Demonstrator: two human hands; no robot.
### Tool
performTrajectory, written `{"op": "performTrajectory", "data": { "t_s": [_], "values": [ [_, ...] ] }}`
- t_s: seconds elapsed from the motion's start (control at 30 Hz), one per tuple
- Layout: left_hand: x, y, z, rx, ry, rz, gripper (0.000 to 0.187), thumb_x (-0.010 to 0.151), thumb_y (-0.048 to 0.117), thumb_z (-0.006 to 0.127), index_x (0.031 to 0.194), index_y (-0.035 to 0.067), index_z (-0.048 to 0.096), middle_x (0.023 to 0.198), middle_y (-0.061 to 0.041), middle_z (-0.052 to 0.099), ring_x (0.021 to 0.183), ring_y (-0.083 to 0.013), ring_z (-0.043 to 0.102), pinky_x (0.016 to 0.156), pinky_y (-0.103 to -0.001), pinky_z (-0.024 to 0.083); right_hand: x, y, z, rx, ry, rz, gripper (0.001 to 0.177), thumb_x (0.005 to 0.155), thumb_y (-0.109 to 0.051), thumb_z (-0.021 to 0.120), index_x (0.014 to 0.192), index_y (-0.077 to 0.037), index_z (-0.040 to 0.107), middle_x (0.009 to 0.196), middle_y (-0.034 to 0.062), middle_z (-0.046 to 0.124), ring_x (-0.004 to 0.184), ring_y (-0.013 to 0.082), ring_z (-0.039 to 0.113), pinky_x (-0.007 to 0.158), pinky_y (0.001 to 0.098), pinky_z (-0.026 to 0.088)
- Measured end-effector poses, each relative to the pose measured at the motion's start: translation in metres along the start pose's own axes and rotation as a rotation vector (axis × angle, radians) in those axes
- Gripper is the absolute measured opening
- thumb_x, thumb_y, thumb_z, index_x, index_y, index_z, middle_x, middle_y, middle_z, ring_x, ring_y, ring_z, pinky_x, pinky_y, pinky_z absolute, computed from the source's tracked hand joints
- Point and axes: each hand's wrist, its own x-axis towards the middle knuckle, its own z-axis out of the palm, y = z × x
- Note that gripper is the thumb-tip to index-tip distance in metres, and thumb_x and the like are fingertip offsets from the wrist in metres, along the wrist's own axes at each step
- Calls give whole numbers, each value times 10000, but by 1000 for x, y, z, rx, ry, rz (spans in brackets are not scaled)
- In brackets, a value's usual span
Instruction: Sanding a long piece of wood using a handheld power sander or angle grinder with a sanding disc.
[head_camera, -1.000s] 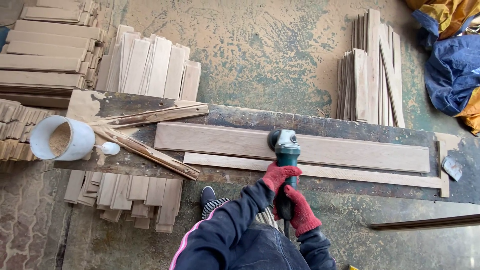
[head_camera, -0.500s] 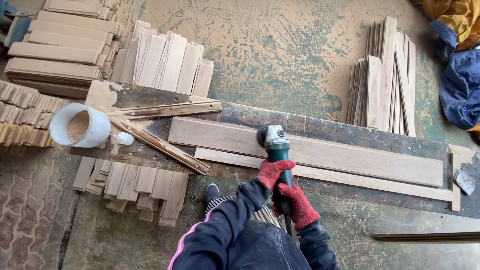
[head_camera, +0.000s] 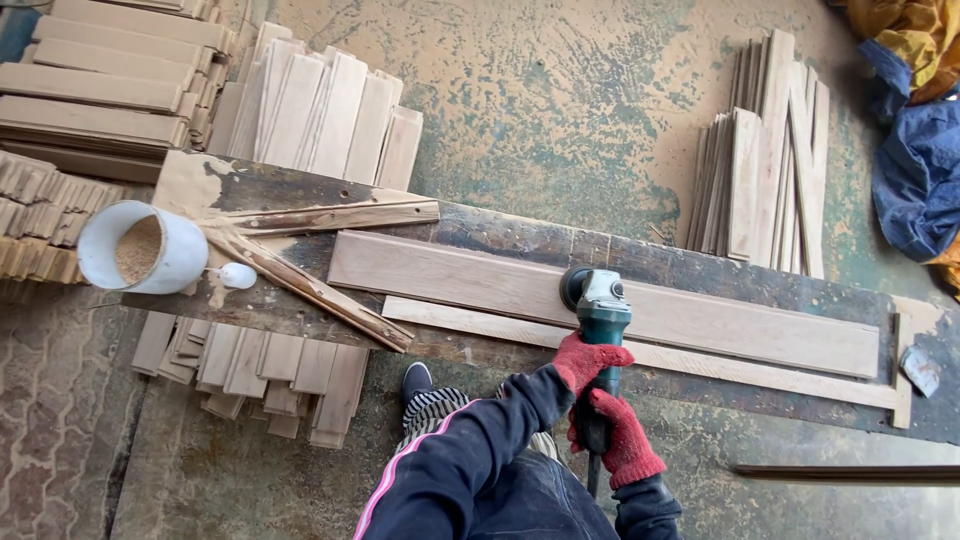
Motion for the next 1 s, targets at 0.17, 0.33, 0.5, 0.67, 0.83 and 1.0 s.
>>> {"op": "performTrajectory", "data": {
  "t_s": [0.17,0.33,0.5,0.67,0.83,1.0],
  "values": [
    [-30,9,-67,-427,37,53,400,648,18,870,999,-8,681,805,-138,714,613,-244,684,554,-334,583,11,5,62,-110,-87,134,444,865,-258,673,1157,61,575,825,293,642,593,394,625,441,488,526],
    [-52,23,-138,-568,129,131,368,693,-7,840,1010,-20,655,796,-150,697,597,-262,675,522,-353,572,27,12,134,-235,-153,184,439,850,-251,707,1173,20,584,806,259,638,544,372,621,410,448,500],
    [-72,44,-213,-594,187,229,281,743,39,804,979,-23,665,755,-149,686,578,-251,649,534,-334,549,42,30,216,-331,-273,213,469,857,-277,719,1194,13,569,800,249,641,512,360,626,405,430,513],
    [-46,40,-270,-616,414,153,420,624,71,946,977,31,724,697,-193,715,588,-353,739,435,-426,589,46,46,281,-383,-189,62,451,762,-282,861,999,15,618,622,317,629,451,454,683,341,543,570],
    [-58,50,-265,-605,376,125,455,631,77,938,1018,52,700,712,-168,708,605,-319,741,413,-385,583,43,50,279,-364,-154,69,455,775,-286,847,1026,13,614,634,317,637,466,439,686,365,527,581],
    [-43,36,-210,-616,325,102,444,631,37,920,999,15,672,695,-198,698,594,-351,741,440,-435,605,27,33,233,-334,-89,68,456,782,-282,837,1039,13,604,642,345,641,478,462,688,380,557,581]
  ]
}}
